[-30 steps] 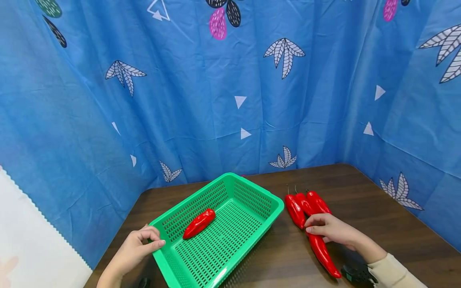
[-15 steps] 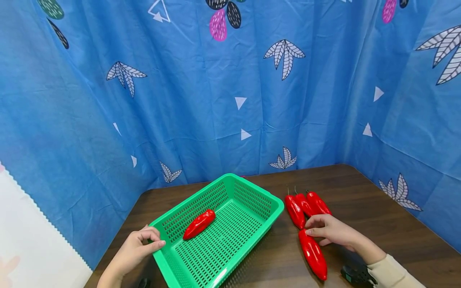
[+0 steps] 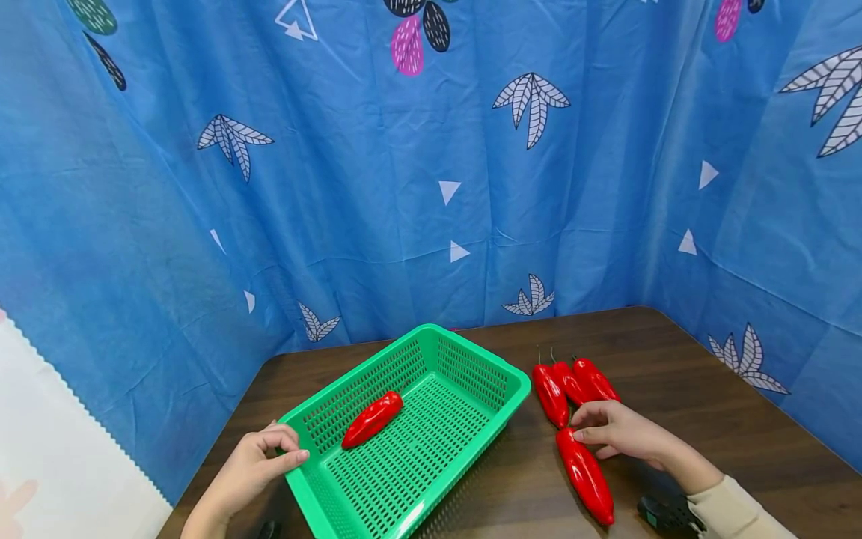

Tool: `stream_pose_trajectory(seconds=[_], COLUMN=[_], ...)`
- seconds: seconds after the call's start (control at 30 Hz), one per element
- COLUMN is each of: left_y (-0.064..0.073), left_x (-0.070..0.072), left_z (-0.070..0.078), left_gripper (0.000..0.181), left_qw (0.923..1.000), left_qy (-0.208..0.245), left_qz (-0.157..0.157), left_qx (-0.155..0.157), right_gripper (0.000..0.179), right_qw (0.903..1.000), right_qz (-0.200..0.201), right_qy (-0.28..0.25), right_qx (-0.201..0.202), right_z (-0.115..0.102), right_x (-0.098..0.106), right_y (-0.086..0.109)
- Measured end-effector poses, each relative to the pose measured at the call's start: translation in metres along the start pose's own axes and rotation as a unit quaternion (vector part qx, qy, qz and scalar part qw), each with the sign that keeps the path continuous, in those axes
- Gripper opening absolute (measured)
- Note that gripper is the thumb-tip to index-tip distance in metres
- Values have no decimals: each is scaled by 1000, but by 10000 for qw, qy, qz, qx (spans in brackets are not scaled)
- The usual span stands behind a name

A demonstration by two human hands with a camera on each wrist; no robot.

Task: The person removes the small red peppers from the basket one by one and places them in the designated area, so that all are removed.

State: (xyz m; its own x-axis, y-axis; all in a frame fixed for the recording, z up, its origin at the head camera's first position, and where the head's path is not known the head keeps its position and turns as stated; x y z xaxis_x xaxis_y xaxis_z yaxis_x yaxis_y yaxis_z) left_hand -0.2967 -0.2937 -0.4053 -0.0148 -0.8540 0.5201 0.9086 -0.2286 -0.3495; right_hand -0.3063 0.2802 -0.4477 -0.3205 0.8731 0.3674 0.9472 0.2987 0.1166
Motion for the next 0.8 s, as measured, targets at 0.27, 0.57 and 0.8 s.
stream_pose_trajectory(seconds=[0.27, 0.57, 0.8], left_y=[0, 0, 0], left_x=[0, -1, -2], left_z=[0, -3, -6], left_gripper=[16, 16, 16], left_qw=[9999, 9995, 9997], left_qy=[65, 217, 128], left_qz=[-2, -101, -71], left_qx=[-123, -208, -198], right_gripper=[33, 37, 41], right_qw=[9999, 9994, 9995], right_qz=[-133, -348, -243], right_qy=[-38, 72, 220], right_qx=[8, -14, 21], right_z=[-2, -5, -14], right_x=[3, 14, 27], right_y=[2, 8, 8])
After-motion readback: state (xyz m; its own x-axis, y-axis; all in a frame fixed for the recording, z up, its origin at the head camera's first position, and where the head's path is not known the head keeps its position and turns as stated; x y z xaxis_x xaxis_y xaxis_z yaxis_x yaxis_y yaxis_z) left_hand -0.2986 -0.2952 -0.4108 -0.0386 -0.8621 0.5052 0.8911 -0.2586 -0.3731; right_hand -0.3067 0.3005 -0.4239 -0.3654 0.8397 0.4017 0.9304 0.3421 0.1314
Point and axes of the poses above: each hand's wrist, its own y-axis away from the middle knuckle, its own x-axis out of the back of the hand, z = x × y, the point moved 2 cm from there along -y, towards the middle knuckle, and after that the axes turned 7 degrees about z, right-handed, at the moved point
